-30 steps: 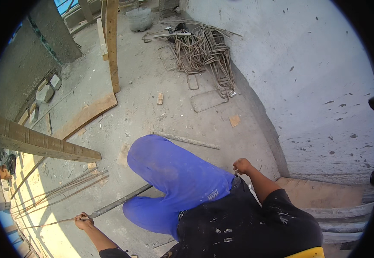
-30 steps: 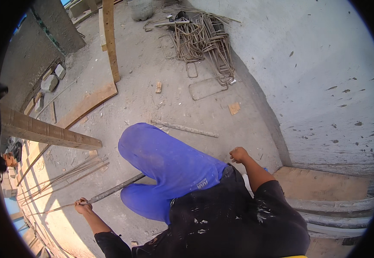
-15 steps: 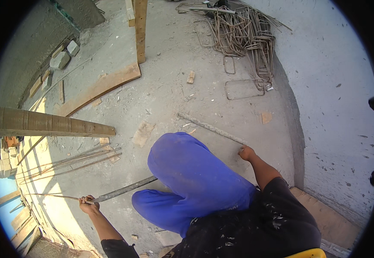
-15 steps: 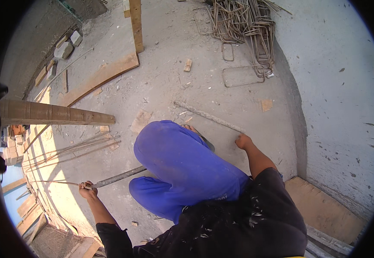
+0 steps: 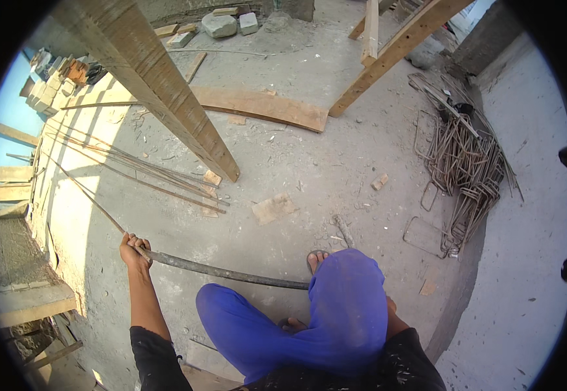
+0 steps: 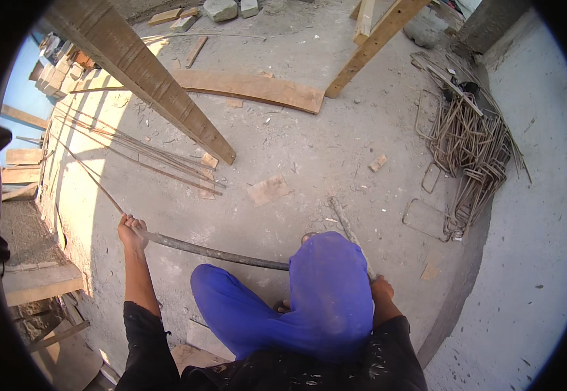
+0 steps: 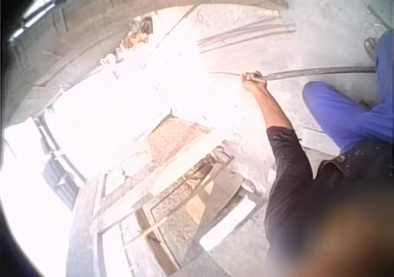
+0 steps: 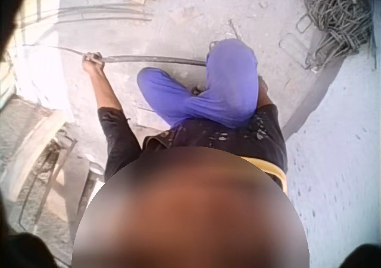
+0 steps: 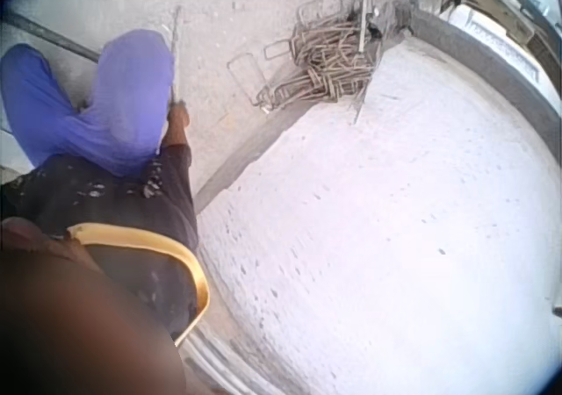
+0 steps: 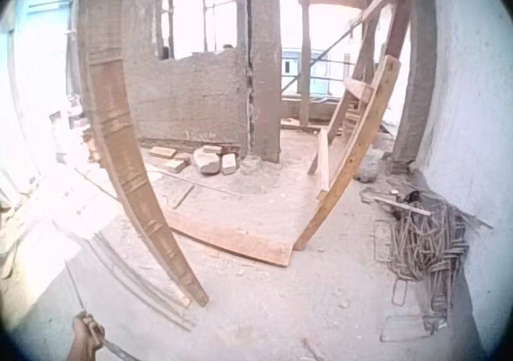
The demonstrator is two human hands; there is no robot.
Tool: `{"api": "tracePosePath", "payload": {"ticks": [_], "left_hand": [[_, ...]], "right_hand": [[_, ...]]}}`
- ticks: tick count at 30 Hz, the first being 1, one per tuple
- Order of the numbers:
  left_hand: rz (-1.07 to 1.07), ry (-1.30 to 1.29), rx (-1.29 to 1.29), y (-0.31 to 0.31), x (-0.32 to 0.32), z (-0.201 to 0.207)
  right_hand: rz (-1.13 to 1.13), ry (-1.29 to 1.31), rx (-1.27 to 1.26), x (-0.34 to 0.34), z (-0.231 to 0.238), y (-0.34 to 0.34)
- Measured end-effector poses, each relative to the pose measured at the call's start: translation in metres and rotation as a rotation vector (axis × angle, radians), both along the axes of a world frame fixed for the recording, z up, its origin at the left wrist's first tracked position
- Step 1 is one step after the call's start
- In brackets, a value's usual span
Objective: The person walks through a construction site and then sits on a blue stool to bend several long steel rods using a metal bar as a lever. The person repeatedly positions the bar and applies force to bend the rods into hooks.
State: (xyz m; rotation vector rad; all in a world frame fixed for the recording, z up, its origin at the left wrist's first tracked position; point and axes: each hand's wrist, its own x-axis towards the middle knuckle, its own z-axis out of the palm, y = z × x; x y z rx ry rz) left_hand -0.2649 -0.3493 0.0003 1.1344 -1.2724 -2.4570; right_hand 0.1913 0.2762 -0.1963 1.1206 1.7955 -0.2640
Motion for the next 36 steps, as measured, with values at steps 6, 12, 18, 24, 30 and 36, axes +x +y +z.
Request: {"api": "tracePosePath", "payload": {"ticks": [6, 12, 18, 24, 30, 36], "left_hand": [[0.077, -0.019, 0.027, 0.009, -0.002, 0.002], [0.083, 0.005, 0.054, 0.008, -0.005, -0.008], [0.074, 0.015, 0.116, 0.002, -0.009, -0.024], [0.05, 0.053, 0.115, 0.002, -0.01, -0.025], [0.064, 0.06, 0.086, 0.011, -0.015, -0.02], [0.053, 0.047, 0.082, 0.025, -0.028, -0.018]], "right_hand": [[0.091, 0.403, 0.059, 0.04, 0.09, 0.001], [0.119, 1.369, 0.349, -0.073, 0.248, 0.034], [-0.092, 1.757, 0.016, -0.283, 0.277, 0.022], [0.213, 1.771, -0.546, -0.439, 0.309, -0.078], [0.537, 1.897, -1.151, -0.461, 0.45, -0.19], [0.453, 1.95, -1.41, -0.478, 0.559, -0.301]]}}
